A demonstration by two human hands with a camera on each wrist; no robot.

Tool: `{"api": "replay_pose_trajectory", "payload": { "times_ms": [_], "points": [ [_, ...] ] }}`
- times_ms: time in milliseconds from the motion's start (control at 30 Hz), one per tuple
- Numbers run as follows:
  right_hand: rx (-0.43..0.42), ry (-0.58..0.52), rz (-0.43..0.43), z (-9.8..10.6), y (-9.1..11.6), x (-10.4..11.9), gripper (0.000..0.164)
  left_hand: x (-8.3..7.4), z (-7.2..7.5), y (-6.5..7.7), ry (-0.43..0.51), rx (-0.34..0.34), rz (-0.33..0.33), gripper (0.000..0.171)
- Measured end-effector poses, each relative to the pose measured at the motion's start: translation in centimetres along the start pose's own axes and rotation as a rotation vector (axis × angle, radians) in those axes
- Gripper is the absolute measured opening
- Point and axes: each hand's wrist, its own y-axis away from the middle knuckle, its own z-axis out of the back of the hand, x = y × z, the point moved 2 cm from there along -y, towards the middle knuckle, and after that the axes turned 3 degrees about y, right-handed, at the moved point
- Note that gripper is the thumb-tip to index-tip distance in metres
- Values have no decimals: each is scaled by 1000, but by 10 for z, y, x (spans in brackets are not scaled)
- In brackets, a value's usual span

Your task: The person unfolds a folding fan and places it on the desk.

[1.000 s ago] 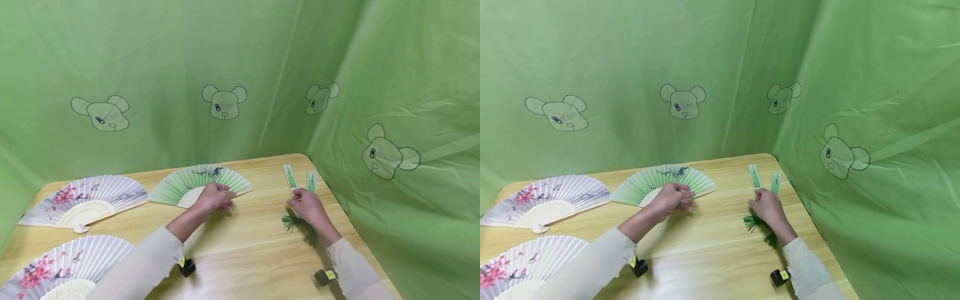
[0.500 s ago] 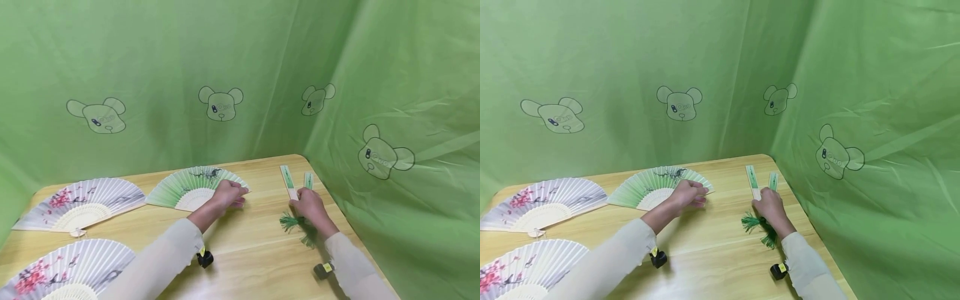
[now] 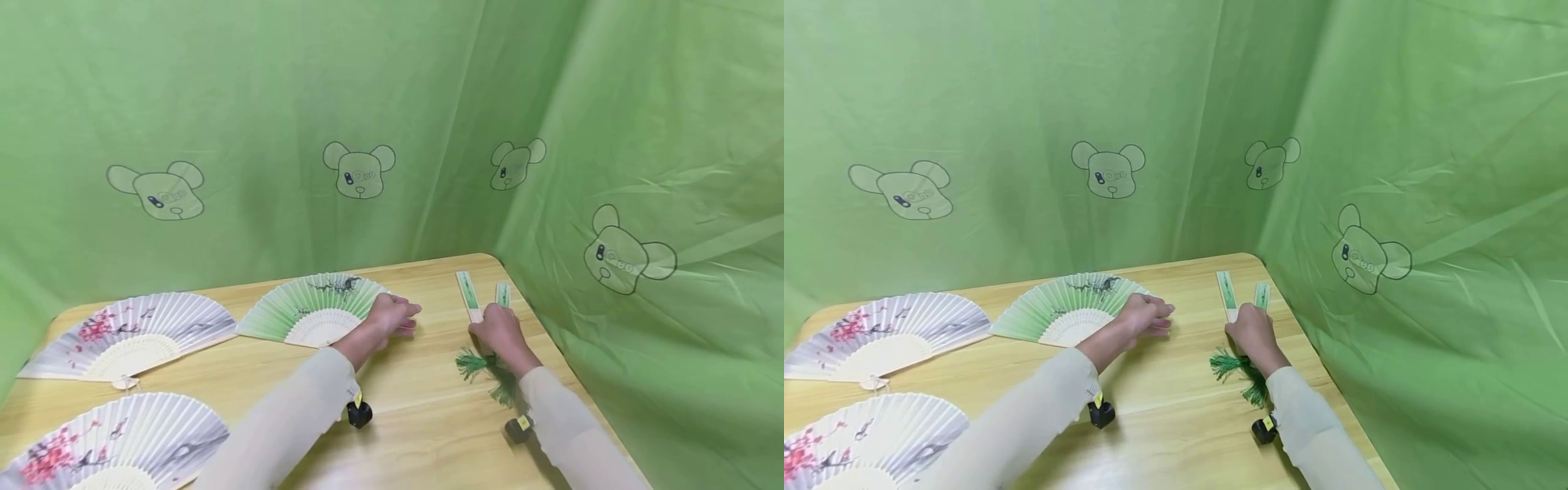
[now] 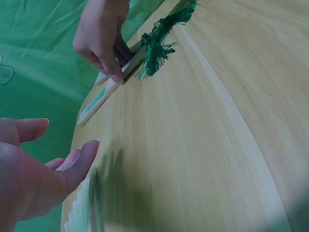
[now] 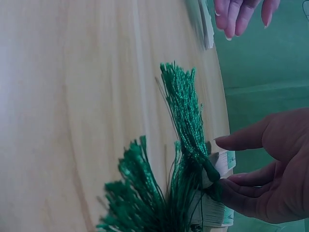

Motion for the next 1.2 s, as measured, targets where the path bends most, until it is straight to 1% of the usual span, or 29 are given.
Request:
{"api": "replay_pose_trajectory", "payload": {
  "times_ms": [233, 333, 500, 667, 767, 933, 1067, 1200],
  "points": [
    [-15, 46, 22, 1, -4, 0, 39, 3, -9, -7, -70, -11, 38, 49],
    [-2, 42, 10, 2, -4, 0, 37, 4, -13, -10, -70, -21, 44, 49],
    [40, 13, -25, 2, -2, 0, 30, 5, -19, -16, -42, -8, 40, 46],
    [73, -41, -50, 0, 3, 0, 27, 8, -26, -21, -12, 24, 61, 41],
    [79, -53, -62, -2, 5, 1, 27, 11, -28, -23, 15, 39, 73, 39],
    [96, -81, -58, -1, 13, 5, 27, 13, -33, -28, 45, 50, 82, 36],
    [120, -94, -52, 0, 21, 9, 22, 13, -37, -34, 64, 48, 79, 40],
    [116, -92, -36, 2, 30, 15, 22, 12, -42, -38, 82, 48, 77, 47]
  ]
}}
